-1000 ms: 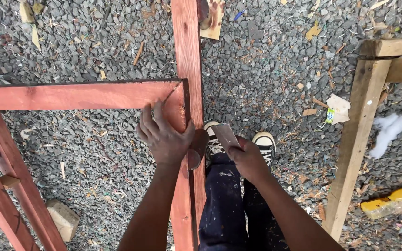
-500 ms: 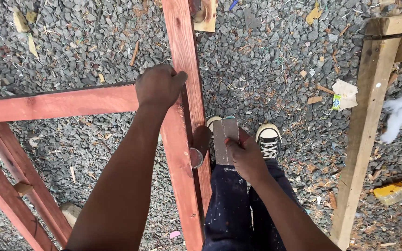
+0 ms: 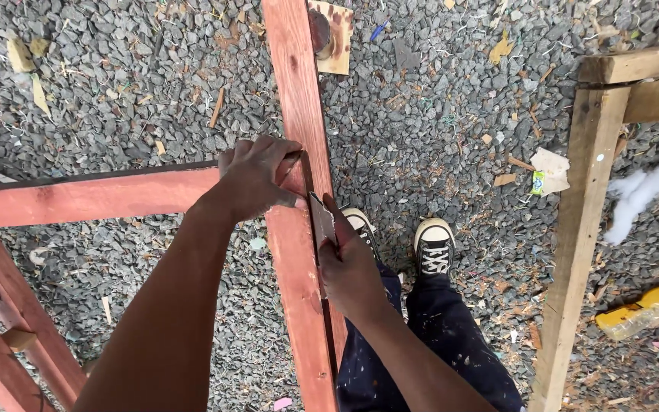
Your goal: Sanding the surfaces and edges of a wooden frame using a piece of sandpaper
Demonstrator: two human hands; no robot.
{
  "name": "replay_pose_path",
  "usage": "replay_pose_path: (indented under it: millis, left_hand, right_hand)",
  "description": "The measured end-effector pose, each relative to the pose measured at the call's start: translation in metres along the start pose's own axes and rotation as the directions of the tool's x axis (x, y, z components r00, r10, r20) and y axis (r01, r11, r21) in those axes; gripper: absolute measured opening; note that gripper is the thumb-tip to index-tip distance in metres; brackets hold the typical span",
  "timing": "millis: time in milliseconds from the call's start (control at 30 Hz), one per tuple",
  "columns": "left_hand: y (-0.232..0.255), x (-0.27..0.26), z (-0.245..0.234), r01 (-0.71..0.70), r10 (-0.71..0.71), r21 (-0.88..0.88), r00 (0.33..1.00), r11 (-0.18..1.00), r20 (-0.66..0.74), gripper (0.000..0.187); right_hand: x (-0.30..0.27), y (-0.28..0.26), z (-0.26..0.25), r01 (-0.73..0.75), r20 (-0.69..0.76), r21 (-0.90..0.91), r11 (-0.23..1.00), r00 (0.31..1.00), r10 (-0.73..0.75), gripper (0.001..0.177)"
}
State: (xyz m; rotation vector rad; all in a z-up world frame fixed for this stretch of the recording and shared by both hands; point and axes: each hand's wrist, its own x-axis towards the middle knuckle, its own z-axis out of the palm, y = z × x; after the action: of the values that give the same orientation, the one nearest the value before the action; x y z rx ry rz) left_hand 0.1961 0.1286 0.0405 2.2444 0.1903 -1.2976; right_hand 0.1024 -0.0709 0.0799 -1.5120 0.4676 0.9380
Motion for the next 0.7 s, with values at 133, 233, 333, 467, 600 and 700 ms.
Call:
replay_pose_path:
  millis: [133,233,333,467,600,700]
  left_hand:
    - [-0.004,0.010,0.003,0.009,-0.008,-0.022,0.999,1.000,0.041,0.092]
    - [-0.009,0.013,0.006,0.010,-0.010,0.000,0.999,1.000,0.033,0.094]
    - [-0.012,0.012,0.008,-0.003,0.003,-0.011,0.999,1.000,0.036,0.094]
    - [-0.009,0.011,0.011,0.002,-0.001,-0.068,1.000,0.998,0.019,0.090]
    - [-0.008,0.011,0.010,-0.005,0.002,-0.152,1.000,0.988,-0.025,0.090]
    - [-0.008,0.009,0.014,0.020,-0.022,-0.151,1.000,0.988,-0.011,0.094]
  right_hand:
    - [0.019,-0.026,0.008,-0.044,-0.026,-0.153,0.987,0.999,0.041,0.067]
    - [0.046,-0.060,0.016,0.020,-0.027,-0.262,0.965,0.999,-0.028,0.065]
    - [0.052,-0.065,0.021,0.104,-0.022,-0.403,0.909,0.992,-0.123,0.062]
    - [0.037,-0.046,0.019,0.003,-0.075,-0.473,0.881,0.996,-0.043,0.061]
    - [0.081,-0.037,0.012,0.103,0.004,-0.500,0.860,0.993,-0.117,0.064]
    - [0.045,-0.083,0.020,0.079,0.025,-0.532,0.843,0.997,-0.078,0.063]
